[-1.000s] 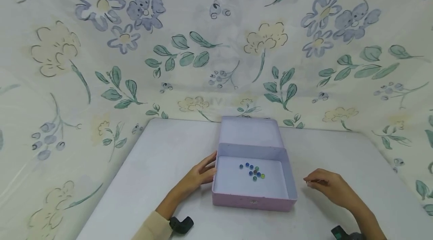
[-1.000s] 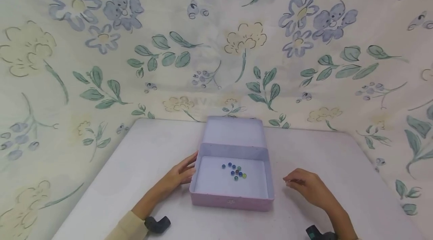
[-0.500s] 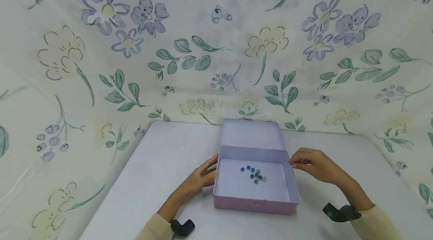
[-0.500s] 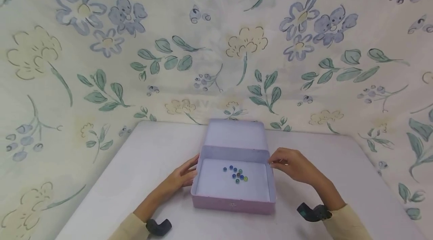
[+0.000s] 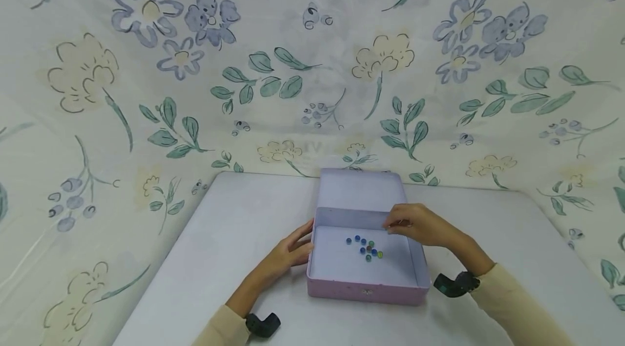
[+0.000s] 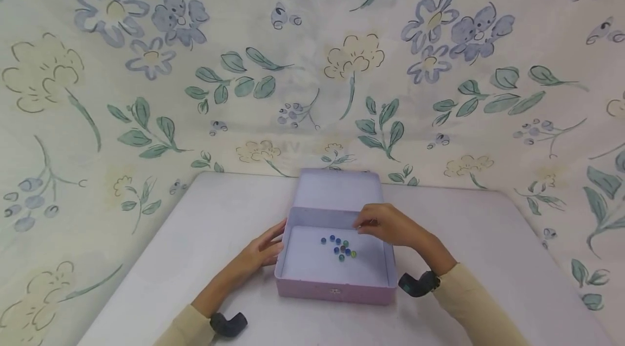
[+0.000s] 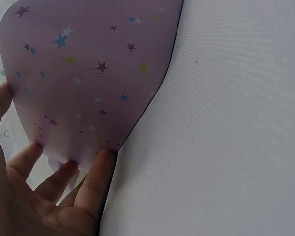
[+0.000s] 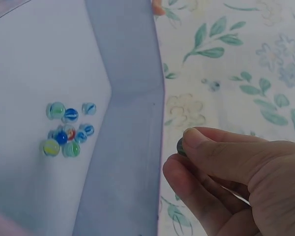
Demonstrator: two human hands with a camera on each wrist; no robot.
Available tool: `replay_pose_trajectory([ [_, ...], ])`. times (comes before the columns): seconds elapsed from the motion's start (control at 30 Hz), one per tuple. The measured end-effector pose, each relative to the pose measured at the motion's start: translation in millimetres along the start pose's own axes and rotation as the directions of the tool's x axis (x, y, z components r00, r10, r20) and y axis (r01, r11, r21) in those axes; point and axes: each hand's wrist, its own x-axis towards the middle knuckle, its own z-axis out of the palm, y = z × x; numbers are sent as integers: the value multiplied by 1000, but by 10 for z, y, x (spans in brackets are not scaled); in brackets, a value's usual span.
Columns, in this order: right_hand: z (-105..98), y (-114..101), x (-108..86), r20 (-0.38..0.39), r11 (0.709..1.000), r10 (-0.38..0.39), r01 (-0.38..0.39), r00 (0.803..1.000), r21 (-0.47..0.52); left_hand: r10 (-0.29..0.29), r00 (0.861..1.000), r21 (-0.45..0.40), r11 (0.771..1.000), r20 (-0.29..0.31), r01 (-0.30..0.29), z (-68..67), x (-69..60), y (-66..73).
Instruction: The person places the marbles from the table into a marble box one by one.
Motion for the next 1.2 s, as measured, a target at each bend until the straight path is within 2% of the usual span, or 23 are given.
replay_pose_trajectory([
  [0.17, 73, -17, 146, 58, 999, 38, -39, 998, 9, -2, 1000, -6, 1000, 0, 2, 2, 0, 1],
  [0.5, 220, 24, 351, 104, 999, 15, -19, 994, 35, 3, 1000, -2, 1000, -4, -3, 3, -6, 5],
  [0.73, 337, 129, 412, 147, 996, 40, -51, 988, 68, -1, 1000, -6, 1000, 3, 1, 9, -7, 12],
  [1.0, 348, 132, 513, 163, 998, 43, -49, 986, 34, 7, 1000, -8, 1000, 4, -7, 5, 10, 12],
  [1.2, 461, 139, 551, 191, 996, 74, -81, 979, 32, -3, 1000, -8, 1000, -9, 3, 23, -1, 15],
])
